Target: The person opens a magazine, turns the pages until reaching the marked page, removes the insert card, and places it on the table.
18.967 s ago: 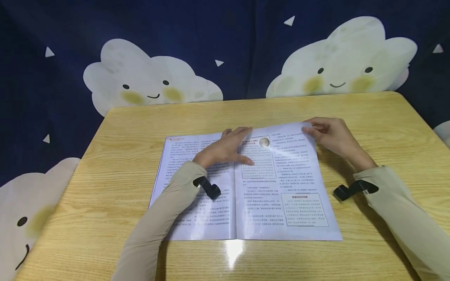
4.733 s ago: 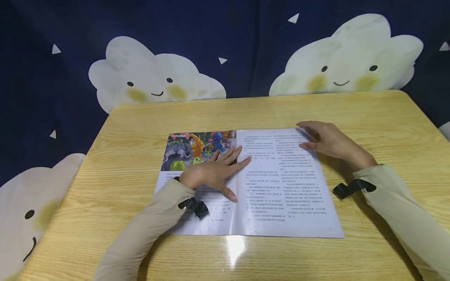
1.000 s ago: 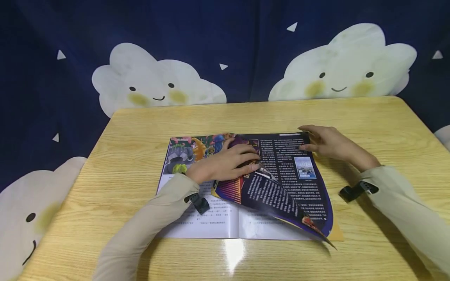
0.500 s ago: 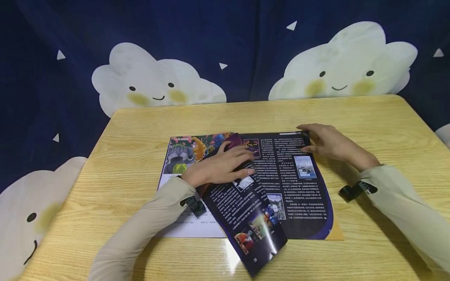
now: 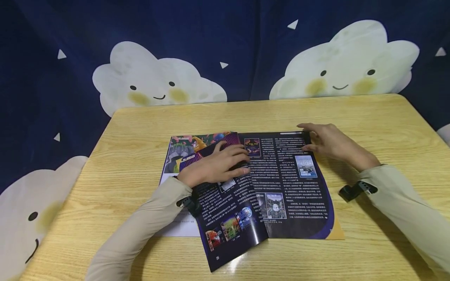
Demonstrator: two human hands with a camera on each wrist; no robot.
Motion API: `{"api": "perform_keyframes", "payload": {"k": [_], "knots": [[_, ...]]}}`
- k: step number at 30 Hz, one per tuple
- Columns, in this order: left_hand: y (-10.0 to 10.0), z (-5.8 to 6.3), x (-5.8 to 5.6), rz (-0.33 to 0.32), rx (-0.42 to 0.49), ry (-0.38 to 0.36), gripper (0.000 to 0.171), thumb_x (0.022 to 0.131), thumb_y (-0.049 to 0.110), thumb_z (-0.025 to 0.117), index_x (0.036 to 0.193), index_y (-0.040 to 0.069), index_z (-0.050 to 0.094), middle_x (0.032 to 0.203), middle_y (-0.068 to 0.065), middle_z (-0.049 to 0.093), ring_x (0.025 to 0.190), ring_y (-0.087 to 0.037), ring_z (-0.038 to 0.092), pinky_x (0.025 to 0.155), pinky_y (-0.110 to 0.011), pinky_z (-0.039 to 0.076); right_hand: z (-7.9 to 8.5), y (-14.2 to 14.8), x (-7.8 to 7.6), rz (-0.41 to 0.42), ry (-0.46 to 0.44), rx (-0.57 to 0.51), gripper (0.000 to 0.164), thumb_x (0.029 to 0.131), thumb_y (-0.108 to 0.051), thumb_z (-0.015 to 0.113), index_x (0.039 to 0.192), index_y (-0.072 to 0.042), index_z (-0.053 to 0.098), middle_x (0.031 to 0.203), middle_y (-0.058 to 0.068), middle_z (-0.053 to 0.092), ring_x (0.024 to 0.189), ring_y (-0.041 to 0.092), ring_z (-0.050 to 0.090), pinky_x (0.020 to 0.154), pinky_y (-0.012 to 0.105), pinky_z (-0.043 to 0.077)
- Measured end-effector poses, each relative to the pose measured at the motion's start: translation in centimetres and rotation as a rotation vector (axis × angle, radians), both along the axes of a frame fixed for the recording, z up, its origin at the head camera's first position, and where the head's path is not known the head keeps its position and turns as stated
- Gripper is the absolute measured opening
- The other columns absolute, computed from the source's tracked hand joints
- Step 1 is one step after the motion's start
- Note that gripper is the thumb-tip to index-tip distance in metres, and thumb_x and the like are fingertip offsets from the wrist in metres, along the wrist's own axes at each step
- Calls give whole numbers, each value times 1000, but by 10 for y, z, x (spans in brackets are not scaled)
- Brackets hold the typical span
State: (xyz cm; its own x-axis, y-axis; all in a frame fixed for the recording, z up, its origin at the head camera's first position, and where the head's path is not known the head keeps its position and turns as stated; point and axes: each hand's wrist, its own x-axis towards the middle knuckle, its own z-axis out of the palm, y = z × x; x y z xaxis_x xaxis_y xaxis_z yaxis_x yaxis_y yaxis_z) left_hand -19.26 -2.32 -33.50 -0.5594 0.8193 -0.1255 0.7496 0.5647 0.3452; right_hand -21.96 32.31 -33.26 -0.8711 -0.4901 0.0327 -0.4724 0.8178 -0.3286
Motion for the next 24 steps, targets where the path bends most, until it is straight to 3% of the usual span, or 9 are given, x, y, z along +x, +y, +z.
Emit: {"api": "perform_keyframes", "payload": {"k": [4, 6, 9, 15, 24], "knots": [[-3, 0, 0, -2, -4, 1, 43, 102, 42, 44, 136, 16, 53, 148, -6, 42, 144, -24, 22, 112, -60, 9, -2, 0, -1, 6, 13, -18, 67, 79, -13, 80, 137, 2, 48, 110, 19, 63, 65, 20, 46, 75, 46, 44], [-5, 0, 0, 6, -8, -3, 43, 102, 42, 44, 135, 16, 54, 148, -6, 42, 144, -24, 23, 112, -60, 11, -2, 1, -2, 3, 21, -23, 67, 78, -12, 81, 136, 2, 49, 111, 20, 62, 73, 24, 50, 79, 48, 45], [-6, 1, 0, 23, -13, -8, 40, 102, 41, 45, 132, 17, 57, 148, -6, 41, 144, -25, 24, 112, -61, 11, -3, 1, -3, 2, 26, -19, 68, 78, -11, 81, 136, 3, 48, 102, 19, 60, 78, 26, 50, 77, 47, 45], [-9, -1, 0, 34, -18, 29, 40, 100, 44, 48, 128, 18, 59, 149, -6, 41, 142, -25, 27, 111, -62, 17, -2, 2, -3, -17, -49, -11, 67, 84, -15, 76, 141, 0, 43, 75, 6, 57, 61, 18, 45, 66, 40, 41], [-14, -2, 0, 61, -17, -43, 54, 88, 51, 64, 131, 20, 55, 154, -6, 32, 145, -23, 19, 113, -58, 13, -2, 2, -4, -45, -86, 23, 68, 86, -18, 75, 143, -2, 41, 67, 3, 52, 58, 18, 45, 64, 39, 42]]}}
